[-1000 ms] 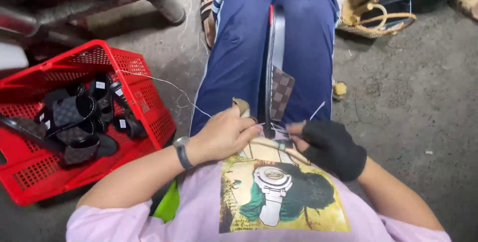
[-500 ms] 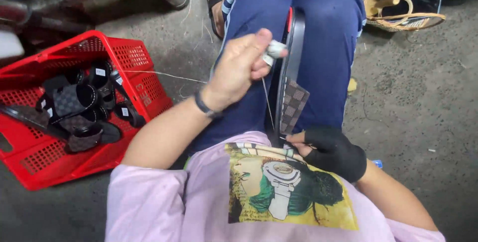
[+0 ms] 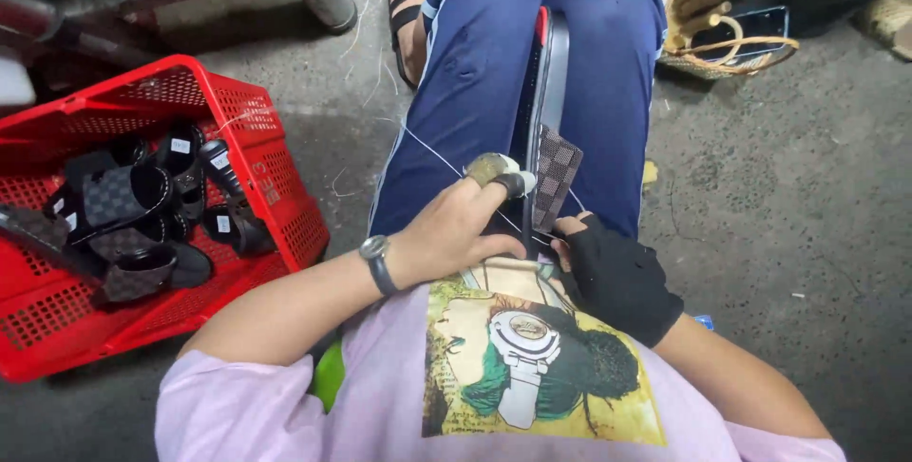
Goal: The person sews the sole of a sandal to the strap using a needle and thread, pulling the thread tight by hand after each stitch.
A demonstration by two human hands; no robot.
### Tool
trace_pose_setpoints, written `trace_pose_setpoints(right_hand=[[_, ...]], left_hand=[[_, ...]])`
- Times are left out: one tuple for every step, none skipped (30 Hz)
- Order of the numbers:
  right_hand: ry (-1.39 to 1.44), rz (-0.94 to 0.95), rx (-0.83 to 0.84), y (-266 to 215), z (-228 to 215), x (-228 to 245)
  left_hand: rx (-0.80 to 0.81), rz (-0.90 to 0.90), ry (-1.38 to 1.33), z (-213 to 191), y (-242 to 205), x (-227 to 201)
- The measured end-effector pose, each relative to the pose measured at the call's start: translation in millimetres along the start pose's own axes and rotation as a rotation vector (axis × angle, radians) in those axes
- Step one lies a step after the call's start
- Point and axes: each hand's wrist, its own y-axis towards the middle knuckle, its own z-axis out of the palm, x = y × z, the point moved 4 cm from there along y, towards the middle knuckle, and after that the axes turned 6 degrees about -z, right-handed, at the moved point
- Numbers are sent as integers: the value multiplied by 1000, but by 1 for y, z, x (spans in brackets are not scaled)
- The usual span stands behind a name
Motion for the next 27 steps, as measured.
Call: trace_pose_setpoints(right_hand=[[108, 31, 59, 4, -8, -1], [216, 63, 118, 8, -15, -1], [213, 60, 123, 4, 1, -7], [143, -7, 62, 1, 15, -11], [78, -76, 6, -4, 29, -14], [79, -82, 18, 0, 25, -8], [234, -64, -84, 8, 15, -8], [391, -45, -183, 15, 5, -7], [389, -56, -172, 8, 14, -10], [380, -1, -233, 1, 21, -16], [370, 65, -290, -10, 28, -22], [368, 64, -275, -13, 26, -24], [436, 84, -265, -15, 27, -25], [504, 104, -256, -19, 27, -26], [504, 107, -252, -23, 29, -27], [500, 136, -236, -28, 30, -29], [494, 163, -226, -30, 31, -32], [492, 163, -230, -30, 33, -32], [483, 135, -265, -30, 35, -32], [474, 107, -300, -29, 36, -32], [475, 103, -296, -17, 10, -23], [457, 50, -235, -4, -13, -10], [438, -3, -175, 10, -37, 1], [436, -8, -173, 6, -37, -4], [394, -7, -111, 0, -34, -8], [352, -6, -50, -7, -32, -12], [355, 0, -53, -7, -41, -12]], left_hand=[[-21, 23, -28, 1, 2, 1], [-41, 46, -56, 1, 5, 2], [-47, 43, -60, 3, 7, 2], [-80, 79, -57, 3, 10, 1], [-112, 107, -57, 5, 9, 0], [-116, 97, -64, 9, 7, 1], [-134, 115, -39, 12, 7, 1], [-152, 133, -15, 14, 8, 2], [-163, 123, -19, 14, 7, -1], [-201, 109, 69, 13, 8, -4], [-229, 96, 148, 15, 8, -7], [-233, 87, 136, 19, 2, -6], [-217, 50, 54, 22, -5, -4], [-201, 14, -27, 25, -12, -2], [-200, 12, -31, 8, -9, -16], [-84, -59, -481, -7, -6, -27], [40, -125, -923, -22, -2, -39], [41, -121, -922, -17, -1, -33], [85, -166, -1007, -9, 0, -27], [130, -211, -1093, -1, 1, -21], [125, -213, -1094, 12, 2, -14], [59, -262, -929, 24, 3, -3], [-5, -308, -762, 36, 5, 8], [-10, -309, -764, 37, 5, 5], [-10, -323, -788, 38, 4, 1], [-10, -337, -812, 40, 4, -2], [-3, -336, -810, 41, 7, -8]])
